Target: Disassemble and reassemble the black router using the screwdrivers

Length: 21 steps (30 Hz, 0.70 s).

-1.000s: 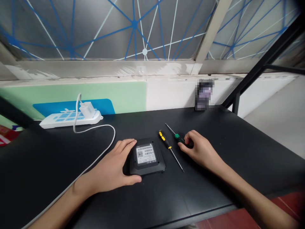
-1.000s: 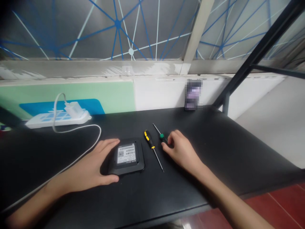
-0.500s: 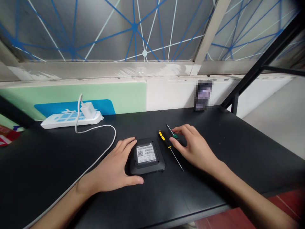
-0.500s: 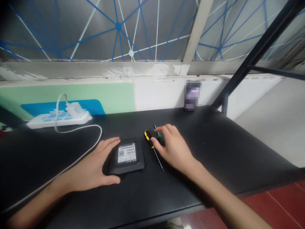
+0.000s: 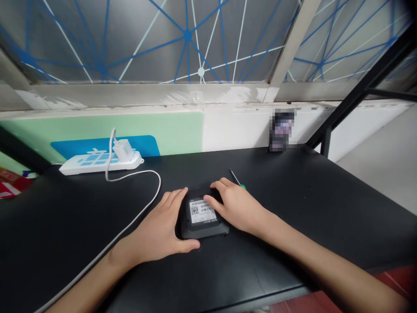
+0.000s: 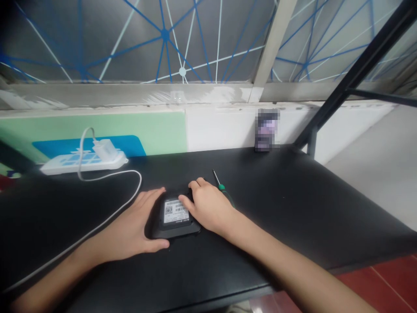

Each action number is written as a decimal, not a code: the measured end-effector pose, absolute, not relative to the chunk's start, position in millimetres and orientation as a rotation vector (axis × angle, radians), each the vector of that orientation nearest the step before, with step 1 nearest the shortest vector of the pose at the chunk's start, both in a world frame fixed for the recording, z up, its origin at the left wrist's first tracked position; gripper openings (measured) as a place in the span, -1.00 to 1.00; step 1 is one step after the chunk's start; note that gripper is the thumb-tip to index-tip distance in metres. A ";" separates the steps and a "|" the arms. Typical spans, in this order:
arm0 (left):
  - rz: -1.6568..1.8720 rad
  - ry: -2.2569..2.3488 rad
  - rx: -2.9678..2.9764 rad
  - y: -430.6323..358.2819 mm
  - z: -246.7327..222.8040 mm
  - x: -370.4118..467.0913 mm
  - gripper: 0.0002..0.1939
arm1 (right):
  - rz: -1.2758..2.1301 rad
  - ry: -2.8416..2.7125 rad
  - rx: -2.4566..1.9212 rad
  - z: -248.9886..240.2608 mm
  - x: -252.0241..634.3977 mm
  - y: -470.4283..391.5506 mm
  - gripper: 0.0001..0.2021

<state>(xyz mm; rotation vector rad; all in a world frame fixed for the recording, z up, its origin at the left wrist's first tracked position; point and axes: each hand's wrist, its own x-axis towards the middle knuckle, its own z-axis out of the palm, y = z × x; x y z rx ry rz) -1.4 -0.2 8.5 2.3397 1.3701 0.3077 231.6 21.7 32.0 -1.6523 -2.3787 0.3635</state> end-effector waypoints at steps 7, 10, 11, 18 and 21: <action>0.245 1.384 2.334 -0.9 13.8 0.8 0.12 | 0.363 -2.326 -1.690 34.4 229.4 26.2 -0.62; 0.214 1.396 2.323 -0.7 15.8 1.8 0.13 | 0.316 -2.316 -1.715 34.0 225.2 30.1 -0.64; 0.212 1.398 2.321 -0.3 16.4 2.2 0.13 | 0.306 -2.312 -1.720 33.7 223.7 31.6 -0.64; 0.237 1.359 2.352 4.2 19.0 4.5 0.14 | 0.248 -2.295 -1.746 31.0 216.9 40.2 -0.61; 0.256 1.338 2.365 5.6 17.1 3.2 0.13 | 0.221 -2.296 -1.747 29.7 215.8 42.8 -0.57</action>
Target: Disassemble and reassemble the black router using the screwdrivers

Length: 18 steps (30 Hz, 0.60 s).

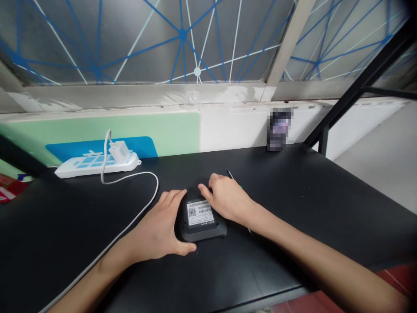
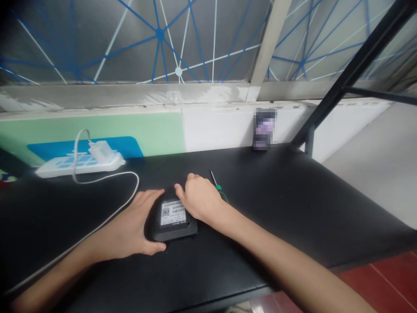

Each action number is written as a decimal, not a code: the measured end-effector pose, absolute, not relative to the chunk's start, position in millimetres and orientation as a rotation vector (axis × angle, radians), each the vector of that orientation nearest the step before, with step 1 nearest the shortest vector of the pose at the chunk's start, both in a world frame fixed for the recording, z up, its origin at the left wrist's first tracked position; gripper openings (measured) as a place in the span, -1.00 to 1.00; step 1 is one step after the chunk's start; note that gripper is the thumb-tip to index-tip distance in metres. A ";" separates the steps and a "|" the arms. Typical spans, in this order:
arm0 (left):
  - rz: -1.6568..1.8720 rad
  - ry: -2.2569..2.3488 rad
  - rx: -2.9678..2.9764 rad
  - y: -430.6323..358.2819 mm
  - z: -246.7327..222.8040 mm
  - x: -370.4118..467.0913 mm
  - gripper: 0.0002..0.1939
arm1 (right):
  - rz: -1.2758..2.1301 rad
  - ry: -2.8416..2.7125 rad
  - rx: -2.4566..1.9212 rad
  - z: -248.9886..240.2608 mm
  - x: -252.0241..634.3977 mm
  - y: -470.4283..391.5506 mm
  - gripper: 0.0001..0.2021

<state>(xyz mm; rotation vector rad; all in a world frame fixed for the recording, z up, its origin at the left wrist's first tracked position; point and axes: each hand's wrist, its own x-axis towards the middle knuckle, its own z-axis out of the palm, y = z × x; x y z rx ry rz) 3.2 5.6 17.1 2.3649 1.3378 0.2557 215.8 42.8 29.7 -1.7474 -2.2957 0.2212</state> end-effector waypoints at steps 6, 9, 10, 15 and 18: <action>0.294 1.317 2.354 7.2 15.6 2.2 0.13 | 0.173 -2.298 -1.745 28.4 213.3 44.8 -0.51; 0.290 1.315 2.342 6.8 17.1 2.6 0.13 | 0.170 -2.299 -1.752 29.8 212.9 45.5 -0.47; 0.298 1.313 2.340 6.6 17.4 2.6 0.12 | 0.172 -2.297 -1.755 30.3 213.1 45.7 -0.47; 0.322 1.323 2.337 6.2 16.6 2.5 0.11 | 0.208 -2.284 -1.757 32.3 214.7 45.6 -0.46; 0.285 1.341 2.338 6.6 17.1 3.5 0.12 | 0.250 -2.256 -1.771 33.6 215.1 44.2 -0.46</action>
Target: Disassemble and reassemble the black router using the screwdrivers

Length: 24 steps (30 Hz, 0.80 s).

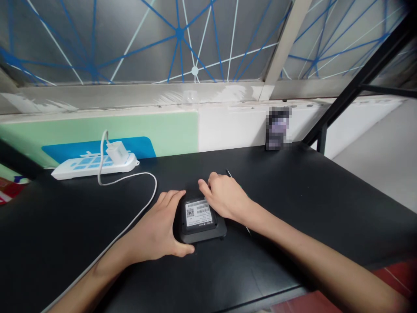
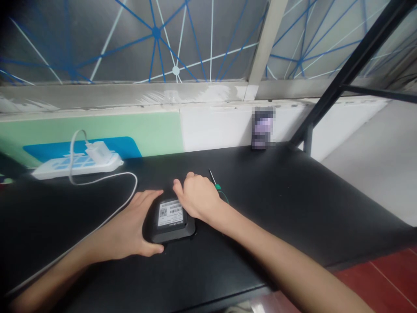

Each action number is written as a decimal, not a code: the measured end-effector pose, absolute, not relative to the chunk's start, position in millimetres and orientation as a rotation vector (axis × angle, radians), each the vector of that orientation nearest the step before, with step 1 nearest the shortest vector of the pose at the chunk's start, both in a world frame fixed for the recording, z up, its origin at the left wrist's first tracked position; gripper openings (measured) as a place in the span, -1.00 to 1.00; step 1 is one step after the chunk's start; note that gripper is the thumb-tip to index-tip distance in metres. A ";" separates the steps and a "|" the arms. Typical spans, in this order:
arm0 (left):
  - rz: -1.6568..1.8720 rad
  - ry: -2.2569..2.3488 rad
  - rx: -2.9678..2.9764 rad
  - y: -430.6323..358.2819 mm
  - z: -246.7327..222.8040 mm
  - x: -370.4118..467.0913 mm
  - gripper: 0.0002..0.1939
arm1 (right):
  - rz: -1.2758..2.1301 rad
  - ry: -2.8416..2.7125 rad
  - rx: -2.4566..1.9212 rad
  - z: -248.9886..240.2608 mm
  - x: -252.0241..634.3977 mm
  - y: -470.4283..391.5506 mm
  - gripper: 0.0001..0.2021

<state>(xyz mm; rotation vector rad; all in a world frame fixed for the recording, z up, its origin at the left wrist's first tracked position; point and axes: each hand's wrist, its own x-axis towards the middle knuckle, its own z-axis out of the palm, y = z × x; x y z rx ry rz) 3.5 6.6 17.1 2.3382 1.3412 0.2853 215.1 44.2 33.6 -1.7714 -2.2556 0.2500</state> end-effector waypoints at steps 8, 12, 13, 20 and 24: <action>0.325 1.314 2.330 5.3 17.0 1.3 0.09 | 0.364 -2.231 -1.733 34.6 221.2 39.4 -0.53; 0.372 1.293 2.311 5.3 16.3 -0.8 0.08 | 0.392 -2.237 -1.688 34.8 227.3 34.8 -0.56; 0.367 1.297 2.308 5.3 16.6 -0.8 0.08 | 0.409 -2.241 -1.664 34.5 229.2 33.5 -0.58; 0.397 1.290 2.303 4.3 18.7 0.7 0.05 | 0.650 -2.372 -1.322 31.3 251.8 23.2 -0.54; 0.391 1.276 2.291 4.1 18.6 -0.1 0.05 | 0.730 -2.447 -1.220 31.7 265.6 18.9 -0.32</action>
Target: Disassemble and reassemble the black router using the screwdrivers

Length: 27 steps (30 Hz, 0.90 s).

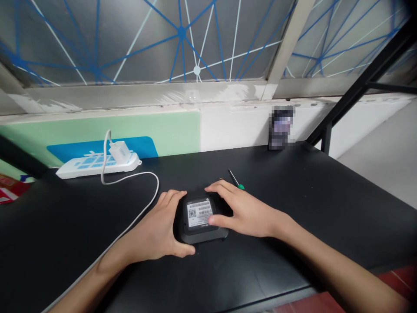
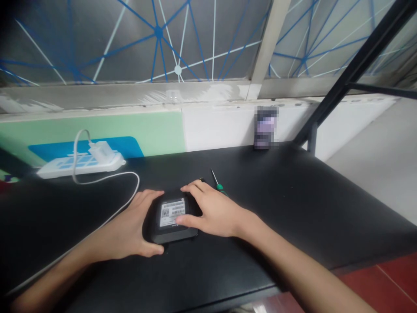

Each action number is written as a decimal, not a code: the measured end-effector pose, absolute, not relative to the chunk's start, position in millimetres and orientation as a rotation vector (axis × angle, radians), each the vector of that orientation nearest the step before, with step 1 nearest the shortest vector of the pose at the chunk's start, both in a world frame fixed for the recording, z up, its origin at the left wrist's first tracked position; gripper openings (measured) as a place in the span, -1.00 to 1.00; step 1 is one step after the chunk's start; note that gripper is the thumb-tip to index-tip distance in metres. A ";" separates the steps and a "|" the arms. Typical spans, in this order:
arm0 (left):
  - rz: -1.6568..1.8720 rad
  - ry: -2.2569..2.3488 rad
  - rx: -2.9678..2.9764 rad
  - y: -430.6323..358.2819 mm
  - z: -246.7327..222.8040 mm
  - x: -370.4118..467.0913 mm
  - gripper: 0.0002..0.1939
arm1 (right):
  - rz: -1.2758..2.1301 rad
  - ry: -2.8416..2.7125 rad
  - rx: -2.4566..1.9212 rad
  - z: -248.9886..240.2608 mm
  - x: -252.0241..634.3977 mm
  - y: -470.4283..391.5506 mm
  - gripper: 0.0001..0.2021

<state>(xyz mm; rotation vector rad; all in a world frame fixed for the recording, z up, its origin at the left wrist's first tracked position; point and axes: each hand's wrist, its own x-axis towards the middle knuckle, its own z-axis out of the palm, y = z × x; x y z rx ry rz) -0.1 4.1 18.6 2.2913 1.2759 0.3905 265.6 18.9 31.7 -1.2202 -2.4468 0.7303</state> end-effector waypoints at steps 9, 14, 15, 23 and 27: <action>0.420 1.231 2.297 3.4 15.2 -4.3 0.04 | 0.685 -2.559 -1.073 27.4 273.3 16.2 0.17; 0.414 1.249 2.287 3.4 14.7 -3.0 0.07 | 0.673 -2.566 -1.092 27.3 271.5 15.8 0.14; 0.407 1.255 2.282 3.4 14.9 -2.6 0.08 | 0.674 -2.572 -1.098 27.6 271.1 15.8 0.14; 0.427 1.219 2.303 2.4 13.7 -5.1 0.08 | 0.693 -2.610 -1.105 27.7 270.1 16.2 0.17; 0.409 1.224 2.314 3.0 11.7 -6.1 0.10 | 0.700 -2.573 -1.081 27.0 270.2 16.1 0.18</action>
